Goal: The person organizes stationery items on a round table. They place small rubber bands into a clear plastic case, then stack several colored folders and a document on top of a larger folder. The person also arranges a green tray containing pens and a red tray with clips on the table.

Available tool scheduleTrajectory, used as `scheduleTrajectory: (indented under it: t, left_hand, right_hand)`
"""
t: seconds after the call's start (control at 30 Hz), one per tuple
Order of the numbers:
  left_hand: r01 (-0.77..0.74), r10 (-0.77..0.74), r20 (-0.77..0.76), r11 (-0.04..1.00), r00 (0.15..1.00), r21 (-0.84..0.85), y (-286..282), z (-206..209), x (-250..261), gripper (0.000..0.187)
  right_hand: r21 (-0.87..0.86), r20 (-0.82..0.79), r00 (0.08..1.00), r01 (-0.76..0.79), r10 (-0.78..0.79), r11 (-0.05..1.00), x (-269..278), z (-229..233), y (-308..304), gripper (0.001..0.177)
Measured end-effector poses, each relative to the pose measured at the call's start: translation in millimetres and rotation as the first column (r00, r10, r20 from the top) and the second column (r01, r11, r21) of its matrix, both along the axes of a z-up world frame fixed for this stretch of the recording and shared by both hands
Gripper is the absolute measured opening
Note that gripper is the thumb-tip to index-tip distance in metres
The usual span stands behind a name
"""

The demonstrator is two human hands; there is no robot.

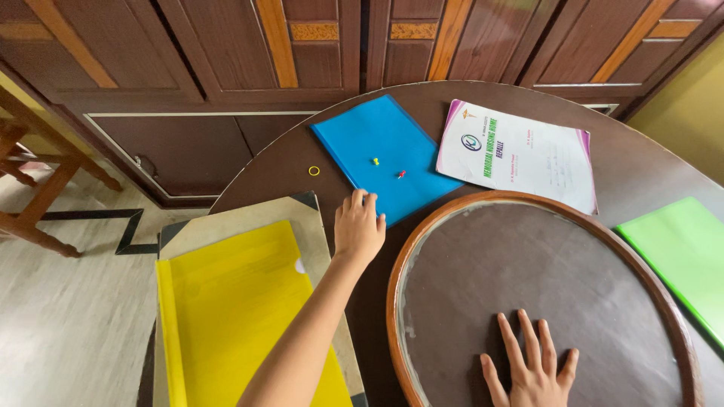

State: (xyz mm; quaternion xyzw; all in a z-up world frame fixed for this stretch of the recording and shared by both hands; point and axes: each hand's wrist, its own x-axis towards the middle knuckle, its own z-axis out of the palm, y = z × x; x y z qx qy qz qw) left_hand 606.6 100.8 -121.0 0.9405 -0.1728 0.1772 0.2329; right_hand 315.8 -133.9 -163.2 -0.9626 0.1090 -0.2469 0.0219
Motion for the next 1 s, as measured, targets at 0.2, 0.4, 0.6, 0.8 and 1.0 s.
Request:
scheduleTrajectory:
  t: [0.2,0.4,0.6,0.8,1.0]
  left_hand:
    - [-0.003,0.000,0.101,1.000,0.995,0.029,-46,-43,122,0.050]
    - [0.066,-0.065,-0.023,0.997,0.998,0.034,-87,-70,138,0.039]
    - [0.318,-0.310,-0.077,0.935,0.948,0.159,-85,-45,71,0.015]
    - [0.383,-0.371,-0.098,0.912,0.923,0.150,-61,-15,39,0.011]
    - [0.018,0.017,0.068,0.877,0.998,-0.480,-13,-18,81,0.013]
  right_hand:
    - [-0.142,-0.147,0.981,0.106,-0.127,0.984,10,-40,-26,0.083]
    - [-0.276,-0.133,0.990,0.002,-0.040,0.961,19,-54,-49,0.090]
    - [-0.314,-0.398,0.870,0.169,-0.291,0.934,14,-48,-34,0.086]
    - [-0.085,-0.088,0.984,0.146,-0.153,0.986,10,-44,-22,0.082]
    - [-0.045,-0.022,0.993,0.113,-0.114,0.993,8,-42,-19,0.083]
